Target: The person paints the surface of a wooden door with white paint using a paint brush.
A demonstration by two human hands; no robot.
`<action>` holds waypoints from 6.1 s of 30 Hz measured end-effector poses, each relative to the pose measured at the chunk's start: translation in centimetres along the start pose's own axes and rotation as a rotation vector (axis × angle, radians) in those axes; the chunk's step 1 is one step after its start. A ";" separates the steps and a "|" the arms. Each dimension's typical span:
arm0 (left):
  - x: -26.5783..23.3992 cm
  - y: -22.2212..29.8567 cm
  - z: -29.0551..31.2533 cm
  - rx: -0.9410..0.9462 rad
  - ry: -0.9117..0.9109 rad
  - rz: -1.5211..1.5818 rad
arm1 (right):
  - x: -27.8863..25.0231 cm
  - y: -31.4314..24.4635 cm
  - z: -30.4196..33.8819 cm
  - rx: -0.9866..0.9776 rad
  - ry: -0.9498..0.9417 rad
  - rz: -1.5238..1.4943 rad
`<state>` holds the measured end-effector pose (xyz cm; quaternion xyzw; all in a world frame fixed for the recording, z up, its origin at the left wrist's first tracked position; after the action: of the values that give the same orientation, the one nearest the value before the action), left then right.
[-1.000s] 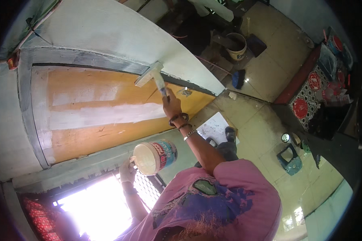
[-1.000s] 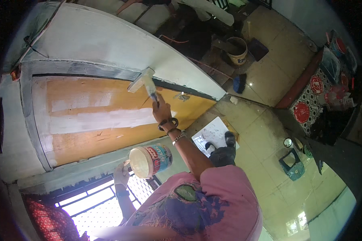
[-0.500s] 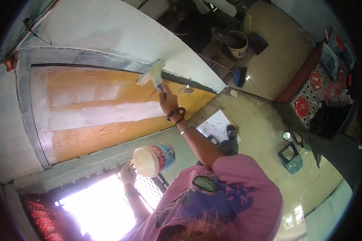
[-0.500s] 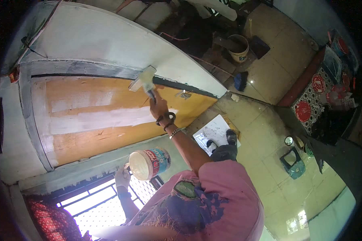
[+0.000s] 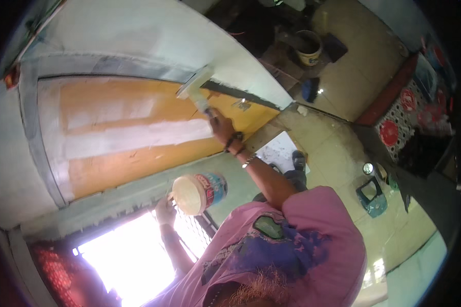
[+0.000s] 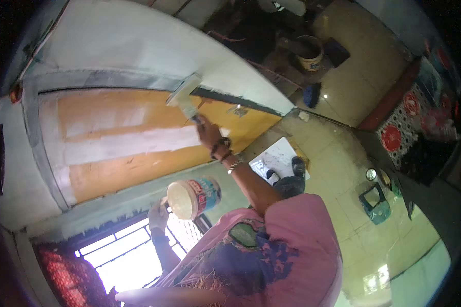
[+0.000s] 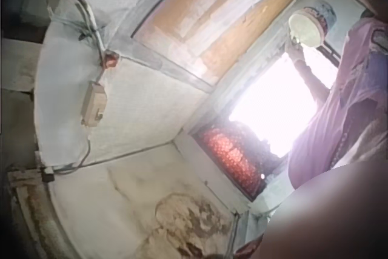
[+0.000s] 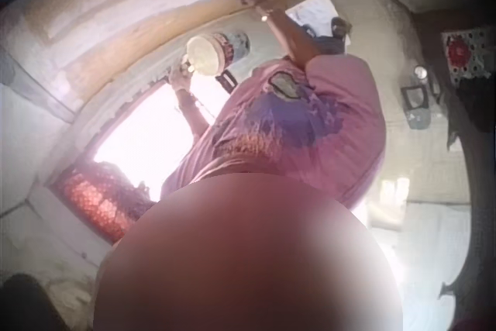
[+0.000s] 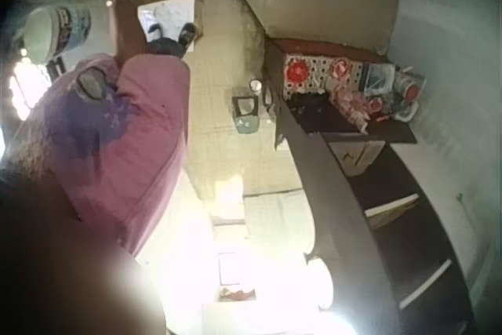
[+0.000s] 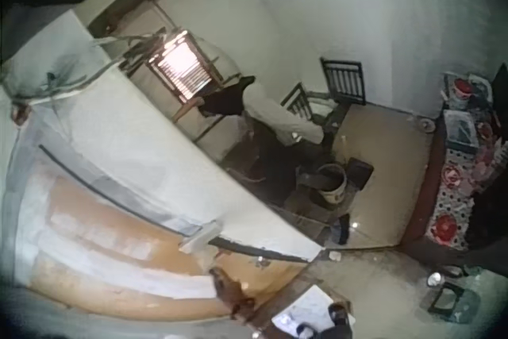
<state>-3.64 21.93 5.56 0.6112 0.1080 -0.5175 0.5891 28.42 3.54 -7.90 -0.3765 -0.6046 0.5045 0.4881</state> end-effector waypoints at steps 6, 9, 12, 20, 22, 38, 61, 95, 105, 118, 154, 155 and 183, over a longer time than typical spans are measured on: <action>1.5 -1.4 0.2 -0.375 -0.096 0.437 | -4.4 -1.1 -2.1 0.143 0.269 -0.042; 1.7 -1.6 0.4 -0.423 -0.045 0.477 | -0.5 -1.6 -1.6 -0.097 0.094 0.122; 1.9 -2.7 0.0 -0.436 -0.037 0.548 | -1.4 -0.9 -0.5 -0.092 -0.028 0.086; 2.1 -2.9 1.3 -0.448 -0.023 0.598 | -4.9 -3.3 -4.2 0.055 -0.023 -0.417; 2.0 -3.5 1.2 -0.474 0.002 0.582 | -4.1 -4.0 -4.4 0.061 -0.082 -0.527; 0.8 -4.6 2.7 -0.496 0.008 0.588 | 4.9 -5.7 -0.5 0.325 -0.234 -0.722; -1.0 -10.1 2.3 -0.481 -0.050 0.598 | 3.4 2.9 2.2 0.384 0.178 -0.607; -5.7 -17.6 -2.2 -0.433 -0.037 0.726 | 2.2 -16.7 -1.3 -0.472 -0.211 0.769; -2.0 -22.0 -2.9 -0.474 -0.049 0.884 | 11.0 -22.1 -7.0 -0.500 -0.556 1.386; -1.3 -25.5 -2.0 -0.532 -0.011 0.900 | 10.3 -25.3 -2.4 -0.640 -0.076 1.298; 0.0 -27.8 -0.1 -0.551 -0.024 0.906 | 11.4 -17.7 -0.5 -0.249 -0.601 1.259; -0.1 -28.4 0.2 -0.561 -0.004 0.917 | 11.6 -18.1 0.1 -0.207 -0.577 1.213; -4.2 -31.1 1.5 -0.560 -0.016 0.835 | 13.3 -1.7 2.5 -0.018 0.030 -0.099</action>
<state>-29.29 31.51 -9.82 0.4167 -0.0157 -0.1934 0.8881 22.88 15.17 -3.43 -0.3581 -0.6195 0.4685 0.5181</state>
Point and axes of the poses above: each hand's wrist, its own z-axis away from the middle knuckle, its own x-axis out of the palm, y = z × x, the point moved 8 cm from there along -z, towards the middle knuckle, and after that the axes turned 6 degrees about -z, right-handed, at the moved point
